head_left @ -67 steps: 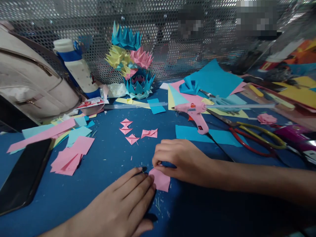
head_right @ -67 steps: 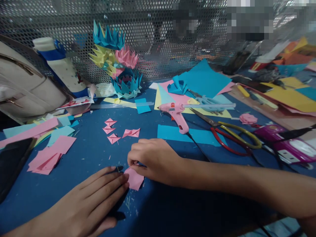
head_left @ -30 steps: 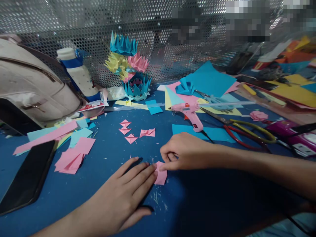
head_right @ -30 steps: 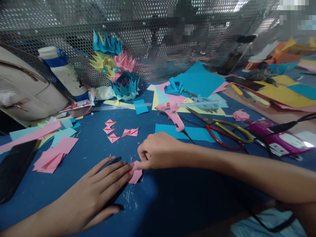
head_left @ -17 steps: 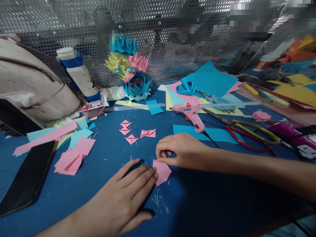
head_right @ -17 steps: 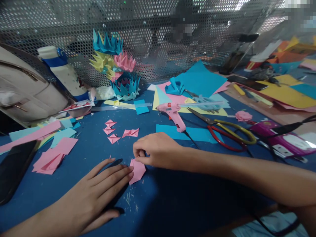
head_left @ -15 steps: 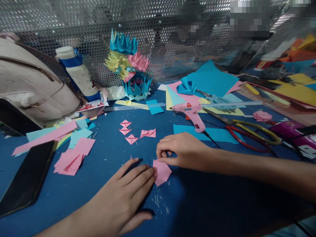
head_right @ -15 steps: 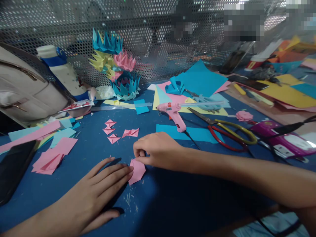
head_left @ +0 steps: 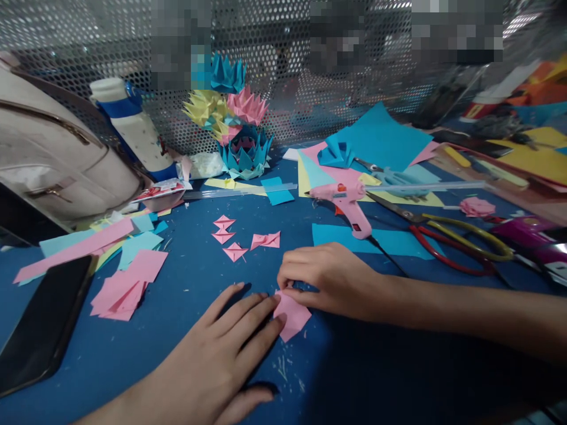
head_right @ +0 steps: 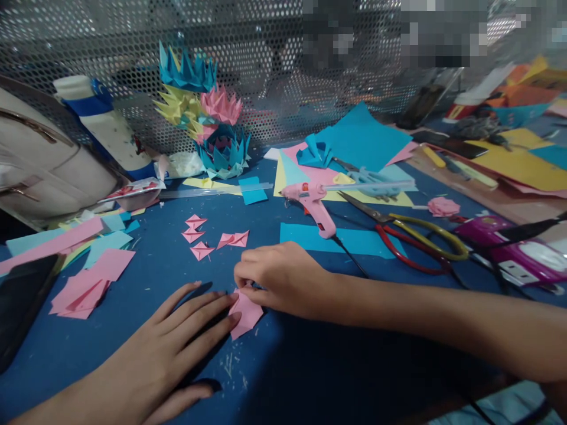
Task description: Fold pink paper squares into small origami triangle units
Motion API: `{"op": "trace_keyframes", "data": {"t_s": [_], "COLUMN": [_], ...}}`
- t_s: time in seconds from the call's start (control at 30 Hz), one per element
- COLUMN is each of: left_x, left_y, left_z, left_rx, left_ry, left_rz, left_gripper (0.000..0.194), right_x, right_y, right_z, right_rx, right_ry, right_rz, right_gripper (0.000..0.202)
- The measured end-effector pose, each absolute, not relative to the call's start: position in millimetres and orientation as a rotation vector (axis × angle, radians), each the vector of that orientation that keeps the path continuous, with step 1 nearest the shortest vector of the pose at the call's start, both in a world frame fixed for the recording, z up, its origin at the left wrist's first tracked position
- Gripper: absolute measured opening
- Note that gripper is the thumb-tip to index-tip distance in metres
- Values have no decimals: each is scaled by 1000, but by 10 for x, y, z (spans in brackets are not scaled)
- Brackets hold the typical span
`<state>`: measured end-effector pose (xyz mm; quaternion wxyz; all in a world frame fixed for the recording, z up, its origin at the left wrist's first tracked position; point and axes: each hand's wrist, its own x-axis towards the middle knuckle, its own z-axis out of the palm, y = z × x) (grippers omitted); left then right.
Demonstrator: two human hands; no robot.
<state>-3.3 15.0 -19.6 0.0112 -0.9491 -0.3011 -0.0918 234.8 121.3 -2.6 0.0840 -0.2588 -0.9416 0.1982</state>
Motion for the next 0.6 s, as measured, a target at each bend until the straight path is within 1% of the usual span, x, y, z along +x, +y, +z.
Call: {"op": "trace_keyframes", "data": {"t_s": [0.1, 0.17, 0.27, 0.4, 0.5, 0.6], "left_x": [-28, -27, -31, -40, -48, -55], "left_y": [145, 141, 135, 138, 155, 169], "left_z": [-219, -238, -257, -244, -206, -170], "left_rx": [-2920, -2896, -2893, -2917, -2977, -3005], "left_ry": [-1019, -1068, -1100, -1139, -1093, -1064], "left_rz": [-402, -468, -493, -468, -421, -385], "left_gripper": [52, 51, 51, 51, 51, 50], "right_x": [2346, 2351, 2359, 2356, 2345, 2334], "right_y": [1249, 1263, 1264, 1253, 1250, 1246], "right_z": [-41, -41, -33, -37, -53, -72], "right_rx": [-734, -716, -719, -723, -697, -666], "right_ry": [-2756, -2736, -2731, -2736, -2725, -2743], "right_rz": [748, 827, 877, 862, 808, 777], "right_gripper": [7, 10, 9, 6, 10, 3]}}
